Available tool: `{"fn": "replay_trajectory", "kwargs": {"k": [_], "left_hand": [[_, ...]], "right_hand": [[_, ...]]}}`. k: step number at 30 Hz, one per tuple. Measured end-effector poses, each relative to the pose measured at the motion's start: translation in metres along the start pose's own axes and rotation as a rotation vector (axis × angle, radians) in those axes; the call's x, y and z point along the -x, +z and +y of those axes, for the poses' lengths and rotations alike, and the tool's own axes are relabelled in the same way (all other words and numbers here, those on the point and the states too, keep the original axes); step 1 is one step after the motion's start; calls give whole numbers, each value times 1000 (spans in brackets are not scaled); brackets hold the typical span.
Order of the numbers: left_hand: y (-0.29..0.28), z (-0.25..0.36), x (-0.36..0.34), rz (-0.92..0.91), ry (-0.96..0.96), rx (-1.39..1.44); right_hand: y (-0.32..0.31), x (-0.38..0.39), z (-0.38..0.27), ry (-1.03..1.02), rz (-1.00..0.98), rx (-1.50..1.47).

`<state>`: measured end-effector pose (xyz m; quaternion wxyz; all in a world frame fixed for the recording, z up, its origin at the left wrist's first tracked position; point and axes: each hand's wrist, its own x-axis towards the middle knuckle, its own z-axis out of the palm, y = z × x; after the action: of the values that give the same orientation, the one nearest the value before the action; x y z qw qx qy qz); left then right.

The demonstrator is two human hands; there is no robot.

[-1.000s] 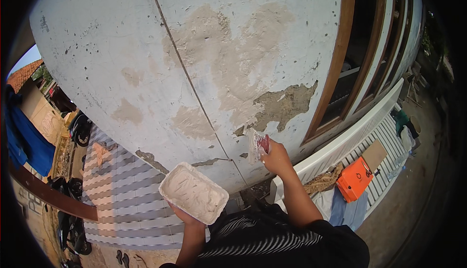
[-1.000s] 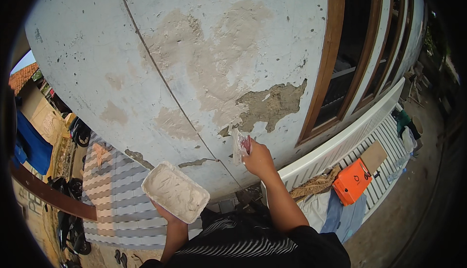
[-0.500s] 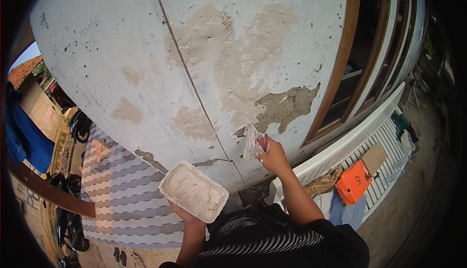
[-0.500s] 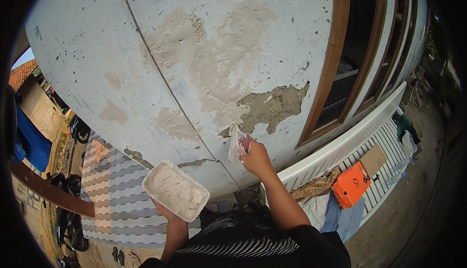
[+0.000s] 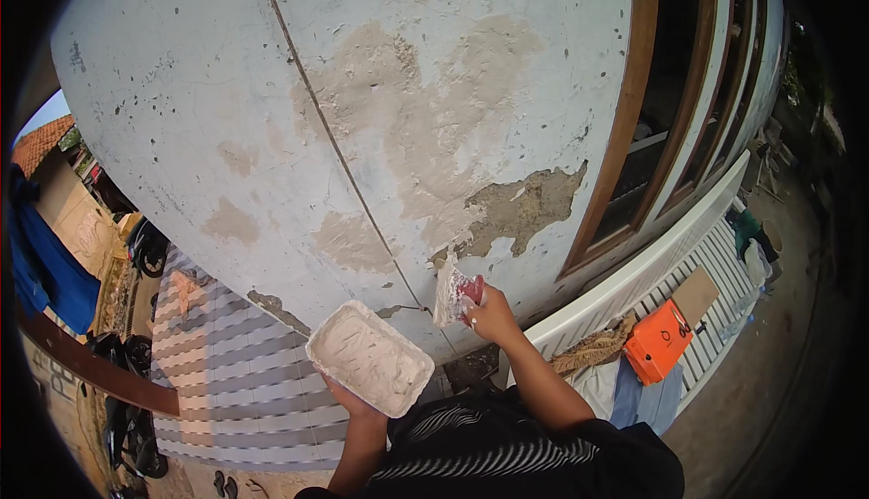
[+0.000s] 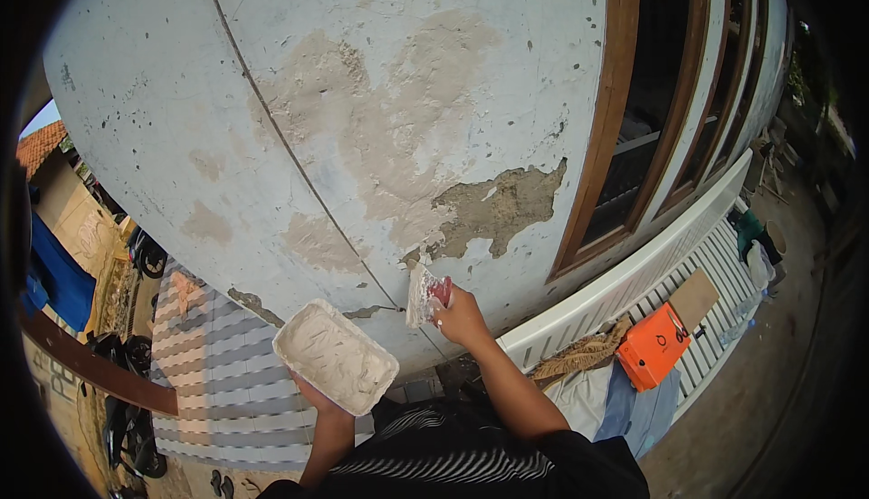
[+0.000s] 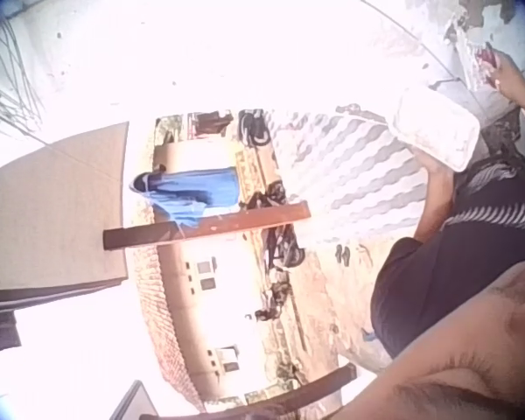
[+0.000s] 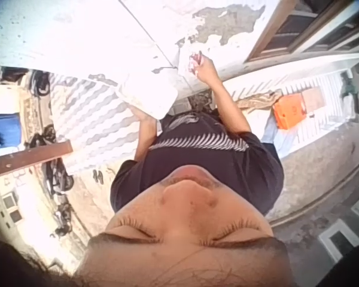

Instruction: Patching a damaged section of an exterior wall with putty and a scraper tool.

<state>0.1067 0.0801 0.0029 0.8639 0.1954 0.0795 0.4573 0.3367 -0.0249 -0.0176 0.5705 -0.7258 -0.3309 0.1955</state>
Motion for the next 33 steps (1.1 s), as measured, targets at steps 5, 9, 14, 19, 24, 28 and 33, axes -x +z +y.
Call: {"fn": "replay_trajectory", "kwargs": {"k": [5,9,14,19,24,28,33], "left_hand": [[-3,6,6,-15,6,13],[-3,7,6,28,8,12],[-3,11,6,21,19,11],[-3,8,4,35,7,35],[-2,11,6,24,13,2],[-6,10,6,45,22,-7],[-2,12,7,57,-1,16]], "right_hand": [[-16,4,-22,-58,133,9],[-6,4,12,-51,54,210],[-5,5,8,71,177,-84],[14,7,12,-118,136,23],[11,7,27,132,213,-244],[19,10,32,-22,96,-82],[14,3,29,52,208,-243]]}}
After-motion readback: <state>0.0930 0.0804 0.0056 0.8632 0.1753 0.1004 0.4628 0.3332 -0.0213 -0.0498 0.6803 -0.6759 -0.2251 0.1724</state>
